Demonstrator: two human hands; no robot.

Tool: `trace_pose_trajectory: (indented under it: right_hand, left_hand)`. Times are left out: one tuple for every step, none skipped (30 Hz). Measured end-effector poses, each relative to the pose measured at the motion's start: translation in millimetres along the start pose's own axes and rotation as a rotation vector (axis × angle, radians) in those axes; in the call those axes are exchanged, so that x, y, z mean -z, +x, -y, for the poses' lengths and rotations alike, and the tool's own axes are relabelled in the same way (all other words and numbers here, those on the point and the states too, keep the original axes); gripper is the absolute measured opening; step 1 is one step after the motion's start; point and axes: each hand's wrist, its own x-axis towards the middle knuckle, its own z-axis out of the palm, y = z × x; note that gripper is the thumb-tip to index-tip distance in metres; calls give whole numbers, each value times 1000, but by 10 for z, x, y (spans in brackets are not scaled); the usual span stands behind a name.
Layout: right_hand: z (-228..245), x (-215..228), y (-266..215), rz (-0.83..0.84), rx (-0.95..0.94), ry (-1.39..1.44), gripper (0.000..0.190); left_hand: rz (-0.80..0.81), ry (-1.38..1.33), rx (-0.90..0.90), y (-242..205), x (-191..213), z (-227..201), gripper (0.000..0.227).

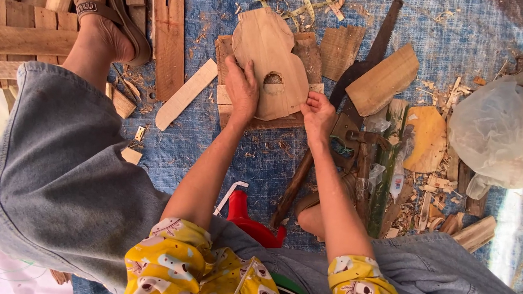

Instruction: Assembling wooden components of an instrument body using a hammer and wooden blocks.

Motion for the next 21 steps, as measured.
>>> trace_pose_trajectory:
  right_hand:
    - [53,-5,-38,0,1,-1,38]
    - [97,-9,-91,-10,-5,11,38]
    - [141,-13,-145,-20,-12,23,38]
    - [153,-30,-195,-17,-13,25,38]
    - [166,-45,-246,-27,-29,16,38]
    - [177,-48,-293,-40,-45,6,39]
    - [203,-63,-315,-42,-46,7,39]
    - [224,-61,-341,-46,-15,-40,38]
    - [246,-60,-368,-49,15,-86,36]
    - [233,-51,-365,-49,15,-88,36]
    - [223,-45,-365,-50,20,-108,36]
    - [224,-53,-352,-48,30,-126,36]
    - [209,-57,-351,-45,33,-127,36]
    - [191,-61,-352,-51,35,-137,37]
    - [169,-62,-351,-58,37,-147,37]
    - [182,-63,-355,-58,35,-147,37]
    - [193,-62,-357,-55,37,-153,37]
    - [205,-56,-353,-54,40,-159,37]
    - [205,-56,-358,-56,38,-159,37]
    - [214,-63,-355,-47,32,-185,36]
    - [223,-69,-353,-38,27,-211,36]
  left_hand:
    - [-1,-1,0,33,-3,-31,29]
    - [-3,25,-32,51,0,-52,31]
    - [-5,51,-65,70,4,-72,32]
    - [-6,53,-64,79,1,-71,32]
    - [-14,97,-111,87,-1,-72,34]
    - [-19,139,-160,92,-16,-80,35]
    - [-17,140,-161,103,-29,-43,35]
    - [-12,185,-154,99,-51,-9,38]
    - [-8,230,-147,95,-72,27,42]
    - [-7,229,-146,81,-70,17,42]
    - [-12,263,-159,68,-63,8,42]
    - [-21,297,-172,74,-47,-3,43]
    - [-26,296,-170,72,-58,21,43]
    - [-37,335,-173,68,-69,48,45]
    - [-48,373,-176,63,-86,74,46]
    - [-46,374,-175,73,-102,112,46]
    - [-55,411,-177,80,-123,149,47]
    - [-65,447,-180,90,-152,179,48]
    - [-62,447,-181,83,-152,183,48]
    - [-73,492,-190,88,-149,181,48]
    - [-85,537,-200,92,-145,178,49]
